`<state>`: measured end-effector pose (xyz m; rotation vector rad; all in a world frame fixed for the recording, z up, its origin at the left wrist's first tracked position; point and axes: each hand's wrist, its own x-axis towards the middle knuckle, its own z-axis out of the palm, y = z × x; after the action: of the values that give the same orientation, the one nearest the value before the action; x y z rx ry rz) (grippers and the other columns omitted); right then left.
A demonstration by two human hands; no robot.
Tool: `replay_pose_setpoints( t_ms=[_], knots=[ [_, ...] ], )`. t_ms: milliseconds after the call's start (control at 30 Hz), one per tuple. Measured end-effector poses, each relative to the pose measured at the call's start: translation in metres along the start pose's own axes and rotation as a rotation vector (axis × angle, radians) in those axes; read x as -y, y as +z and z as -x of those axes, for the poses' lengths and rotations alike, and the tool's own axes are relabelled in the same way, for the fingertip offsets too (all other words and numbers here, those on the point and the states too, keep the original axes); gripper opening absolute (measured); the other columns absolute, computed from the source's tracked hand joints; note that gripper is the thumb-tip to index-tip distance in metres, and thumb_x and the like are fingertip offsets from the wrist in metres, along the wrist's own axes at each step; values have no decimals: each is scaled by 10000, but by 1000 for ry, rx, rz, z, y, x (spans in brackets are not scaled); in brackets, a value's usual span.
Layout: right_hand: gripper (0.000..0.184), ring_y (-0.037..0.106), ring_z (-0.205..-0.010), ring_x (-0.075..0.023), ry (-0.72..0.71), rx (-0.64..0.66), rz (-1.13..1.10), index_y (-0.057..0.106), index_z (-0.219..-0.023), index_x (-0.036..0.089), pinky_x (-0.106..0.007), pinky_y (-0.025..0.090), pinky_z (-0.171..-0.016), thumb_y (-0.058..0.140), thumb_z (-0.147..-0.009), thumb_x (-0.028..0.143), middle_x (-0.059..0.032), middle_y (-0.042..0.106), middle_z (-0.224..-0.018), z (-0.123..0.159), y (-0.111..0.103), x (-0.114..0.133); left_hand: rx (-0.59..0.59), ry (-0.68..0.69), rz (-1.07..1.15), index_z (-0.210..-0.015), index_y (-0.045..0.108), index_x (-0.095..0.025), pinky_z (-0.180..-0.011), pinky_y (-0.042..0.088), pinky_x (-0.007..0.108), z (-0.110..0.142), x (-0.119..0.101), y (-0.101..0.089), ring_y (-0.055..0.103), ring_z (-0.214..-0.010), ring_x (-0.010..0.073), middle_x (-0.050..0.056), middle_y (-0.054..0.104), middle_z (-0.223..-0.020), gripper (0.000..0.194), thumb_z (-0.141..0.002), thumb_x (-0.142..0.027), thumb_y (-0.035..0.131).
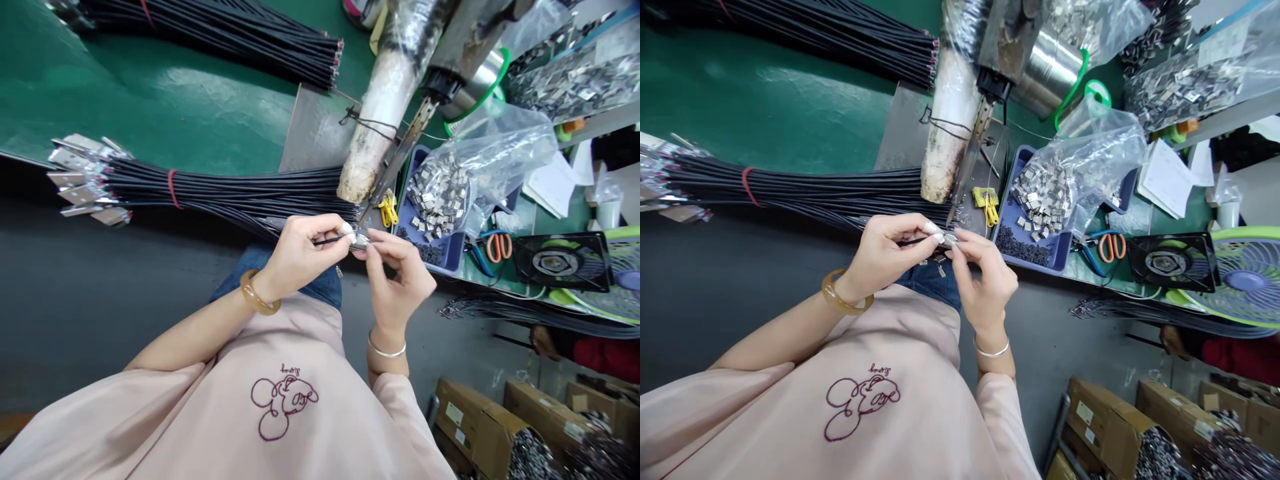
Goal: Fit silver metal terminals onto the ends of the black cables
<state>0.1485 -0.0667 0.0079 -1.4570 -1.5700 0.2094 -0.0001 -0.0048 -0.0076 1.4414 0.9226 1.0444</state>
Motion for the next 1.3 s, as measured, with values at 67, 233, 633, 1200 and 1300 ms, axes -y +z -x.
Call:
replay_pose_setpoints(
  t_ms=[67,233,633,1200,1300],
  knots=[
    [85,773,-849,-132,58,33,-64,665,-937,230,-249,665,-712,671,-904,153,-11,776,-1014,-3,3,-2,-21,-10,-8,-751,684,-126,-528,398,184,-1,1,2,529,-560,75,-5,632,-629,105,-832,-169,631],
    [38,765,-791,-112,186,46,-177,651,-882,215,-235,667,-720,669,-906,192,-4,760,-980,-9,9,-8,-58,-5,-9,-735,665,-128,-539,413,180,-3,1,5,546,-566,75,-7,633,-634,94,-816,-150,622],
    [79,753,-784,-108,175,78,-203,669,-866,227,-236,666,-708,685,-882,151,18,749,-946,-20,6,-7,-109,-12,10,-723,671,-141,-527,412,179,-6,-1,7,529,-556,72,-13,613,-618,82,-798,-157,640],
    [70,724,-766,-101,129,142,-147,673,-853,226,-222,658,-679,669,-891,167,23,732,-882,-24,5,-10,-93,-58,-16,-705,670,-135,-511,364,183,-6,-3,6,453,-539,61,-18,584,-597,89,-783,-175,658],
    [77,719,-746,-98,125,136,-133,673,-839,225,-219,654,-664,669,-886,164,24,737,-874,-28,4,-7,-93,-45,-2,-705,677,-138,-516,372,187,-7,-4,6,460,-551,66,-14,590,-609,88,-779,-183,666]
  ],
)
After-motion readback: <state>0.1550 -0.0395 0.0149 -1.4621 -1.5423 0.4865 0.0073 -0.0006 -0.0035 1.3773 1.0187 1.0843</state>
